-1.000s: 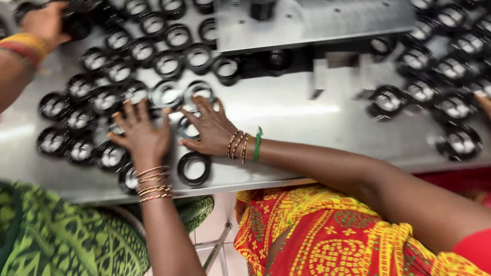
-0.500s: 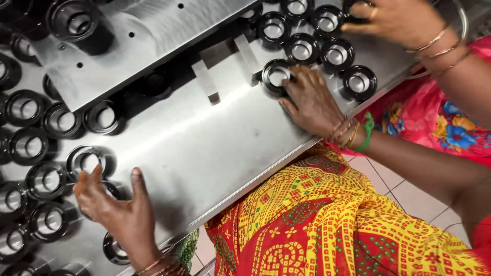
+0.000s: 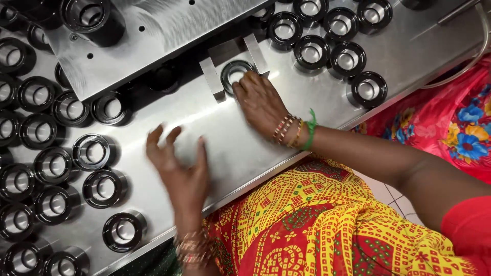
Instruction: Wiping and inspecting black industrial metal rings on a stainless steel work table.
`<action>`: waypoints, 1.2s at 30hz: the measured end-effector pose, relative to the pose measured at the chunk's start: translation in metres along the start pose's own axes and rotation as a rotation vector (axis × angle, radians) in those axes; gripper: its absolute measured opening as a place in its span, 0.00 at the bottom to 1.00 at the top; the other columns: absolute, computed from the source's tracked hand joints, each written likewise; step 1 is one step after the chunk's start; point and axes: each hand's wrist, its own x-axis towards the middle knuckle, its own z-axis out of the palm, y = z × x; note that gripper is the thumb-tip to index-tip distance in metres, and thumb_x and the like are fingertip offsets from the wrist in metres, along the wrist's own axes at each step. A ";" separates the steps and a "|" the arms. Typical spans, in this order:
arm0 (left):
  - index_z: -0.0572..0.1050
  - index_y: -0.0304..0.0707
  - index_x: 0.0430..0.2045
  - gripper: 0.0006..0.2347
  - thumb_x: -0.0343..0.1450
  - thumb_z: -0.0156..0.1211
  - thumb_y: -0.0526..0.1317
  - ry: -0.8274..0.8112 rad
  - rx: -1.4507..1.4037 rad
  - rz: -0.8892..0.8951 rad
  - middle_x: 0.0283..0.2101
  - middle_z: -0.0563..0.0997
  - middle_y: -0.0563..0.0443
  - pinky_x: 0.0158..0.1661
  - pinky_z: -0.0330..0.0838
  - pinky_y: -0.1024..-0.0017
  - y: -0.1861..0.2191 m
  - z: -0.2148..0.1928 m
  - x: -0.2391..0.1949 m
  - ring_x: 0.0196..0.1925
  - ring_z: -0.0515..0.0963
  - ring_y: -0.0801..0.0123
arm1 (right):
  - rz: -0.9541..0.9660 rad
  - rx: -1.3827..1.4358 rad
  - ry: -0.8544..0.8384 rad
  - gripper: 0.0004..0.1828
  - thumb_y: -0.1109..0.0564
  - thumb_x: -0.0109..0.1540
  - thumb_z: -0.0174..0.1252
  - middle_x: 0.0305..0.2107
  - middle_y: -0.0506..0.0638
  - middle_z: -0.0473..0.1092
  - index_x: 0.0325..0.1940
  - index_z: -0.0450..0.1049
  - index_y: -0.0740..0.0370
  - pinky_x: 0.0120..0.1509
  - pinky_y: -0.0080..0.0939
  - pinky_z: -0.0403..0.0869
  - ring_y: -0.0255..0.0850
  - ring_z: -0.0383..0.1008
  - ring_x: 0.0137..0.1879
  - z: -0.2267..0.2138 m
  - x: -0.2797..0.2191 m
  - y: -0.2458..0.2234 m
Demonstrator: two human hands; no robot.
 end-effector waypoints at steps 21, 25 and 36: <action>0.79 0.25 0.32 0.11 0.66 0.68 0.39 -0.250 0.252 0.301 0.38 0.77 0.35 0.67 0.58 0.48 0.018 0.042 -0.021 0.49 0.73 0.46 | -0.026 0.303 0.042 0.17 0.64 0.64 0.56 0.42 0.54 0.73 0.57 0.74 0.67 0.65 0.51 0.67 0.46 0.70 0.52 -0.054 -0.076 0.023; 0.78 0.27 0.38 0.14 0.68 0.68 0.43 -0.041 0.420 0.258 0.46 0.78 0.37 0.66 0.60 0.48 -0.050 0.017 -0.017 0.58 0.73 0.45 | -0.149 0.471 -0.004 0.18 0.66 0.63 0.55 0.42 0.54 0.72 0.57 0.73 0.67 0.64 0.50 0.69 0.48 0.69 0.51 -0.040 -0.045 -0.004; 0.75 0.26 0.52 0.20 0.69 0.67 0.40 0.047 0.207 0.326 0.56 0.73 0.33 0.67 0.58 0.51 0.025 0.060 0.039 0.66 0.64 0.43 | 0.022 0.388 0.272 0.24 0.71 0.61 0.48 0.51 0.61 0.69 0.63 0.68 0.70 0.63 0.49 0.72 0.54 0.71 0.57 -0.034 0.011 0.036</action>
